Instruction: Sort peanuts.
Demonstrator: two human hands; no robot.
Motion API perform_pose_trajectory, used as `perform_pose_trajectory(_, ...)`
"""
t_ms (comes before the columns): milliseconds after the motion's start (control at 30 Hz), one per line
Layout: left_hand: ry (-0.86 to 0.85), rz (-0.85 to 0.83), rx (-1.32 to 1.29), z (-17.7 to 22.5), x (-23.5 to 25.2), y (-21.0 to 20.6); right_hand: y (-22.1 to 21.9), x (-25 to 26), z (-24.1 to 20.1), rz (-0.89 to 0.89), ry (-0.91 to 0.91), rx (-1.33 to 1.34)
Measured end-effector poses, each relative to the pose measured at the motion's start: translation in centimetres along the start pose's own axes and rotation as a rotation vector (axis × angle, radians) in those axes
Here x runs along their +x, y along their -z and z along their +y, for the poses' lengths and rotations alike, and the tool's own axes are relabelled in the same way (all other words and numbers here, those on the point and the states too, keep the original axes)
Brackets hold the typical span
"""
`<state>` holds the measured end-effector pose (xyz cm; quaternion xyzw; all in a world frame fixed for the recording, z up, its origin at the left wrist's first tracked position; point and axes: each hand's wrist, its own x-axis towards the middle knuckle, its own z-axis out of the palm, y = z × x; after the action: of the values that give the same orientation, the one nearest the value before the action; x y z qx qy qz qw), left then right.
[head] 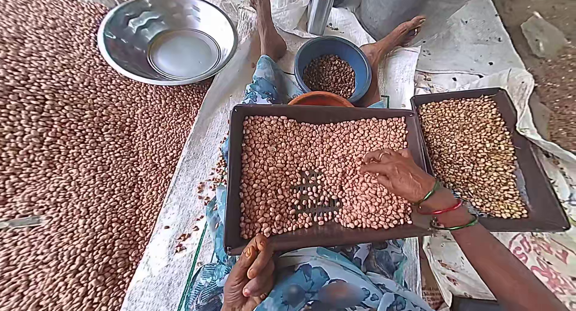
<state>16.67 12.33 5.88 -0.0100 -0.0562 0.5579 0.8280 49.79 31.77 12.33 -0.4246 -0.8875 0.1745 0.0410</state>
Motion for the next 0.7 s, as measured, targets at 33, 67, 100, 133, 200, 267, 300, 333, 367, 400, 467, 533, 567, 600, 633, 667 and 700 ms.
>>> perform_pose_trajectory(33,-0.003,0.003,-0.001,-0.1,0.1,0.0,0.4,0.8,0.1,0.120,-0.040,-0.001)
perform_pose_trajectory(67,-0.008,0.007,-0.001,-0.2,0.3,-0.1,0.5,1.9,0.0,0.223,-0.080,0.007)
perform_pose_trajectory(100,-0.010,0.005,0.006,-0.3,0.5,-0.1,0.2,2.9,-0.3,0.299,-0.114,0.036)
perform_pose_trajectory(133,-0.010,0.003,0.014,-0.3,0.6,-0.2,-0.2,3.8,-0.6,0.333,-0.136,0.049)
perform_pose_trajectory(200,-0.006,-0.014,0.040,-0.1,0.7,-0.5,-1.2,5.2,-0.8,0.300,-0.159,0.002)
perform_pose_trajectory(267,-0.011,-0.030,0.045,0.2,0.6,-0.7,-2.1,6.1,-1.2,0.220,-0.173,-0.073)
perform_pose_trajectory(300,-0.020,-0.026,0.027,0.3,0.5,-0.8,-2.1,6.7,-1.3,0.176,-0.178,-0.113)
perform_pose_trajectory(333,-0.031,-0.018,0.005,0.4,0.5,-0.9,-1.8,7.4,-1.5,0.106,-0.202,-0.149)
perform_pose_trajectory(367,-0.042,-0.010,-0.010,0.5,0.5,-0.9,-1.0,8.4,-1.9,-0.009,-0.261,-0.165)
perform_pose_trajectory(400,-0.051,-0.004,-0.021,0.5,0.5,-0.9,0.0,9.4,-1.9,-0.127,-0.320,-0.162)
perform_pose_trajectory(467,-0.058,0.006,-0.018,0.5,0.7,-0.8,2.1,10.5,-1.1,-0.072,-0.351,-0.070)
perform_pose_trajectory(533,-0.063,0.008,-0.014,0.5,0.8,-0.8,4.6,10.7,-0.6,0.179,-0.380,-0.015)
perform_pose_trajectory(567,-0.068,0.007,-0.022,0.5,0.7,-0.7,5.5,10.9,-0.6,0.240,-0.381,-0.011)
perform_pose_trajectory(600,-0.073,0.008,-0.035,0.5,0.7,-0.8,5.4,10.9,-0.8,0.277,-0.313,0.034)
perform_pose_trajectory(633,-0.077,0.012,-0.042,0.5,0.6,-0.9,4.4,10.7,-1.5,0.278,-0.191,0.119)
perform_pose_trajectory(667,-0.075,0.015,-0.043,0.6,0.7,-0.9,2.6,10.2,-2.8,0.245,-0.040,0.239)
perform_pose_trajectory(700,-0.068,0.020,-0.049,0.6,0.8,-0.8,0.3,9.4,-4.5,0.172,0.105,0.343)
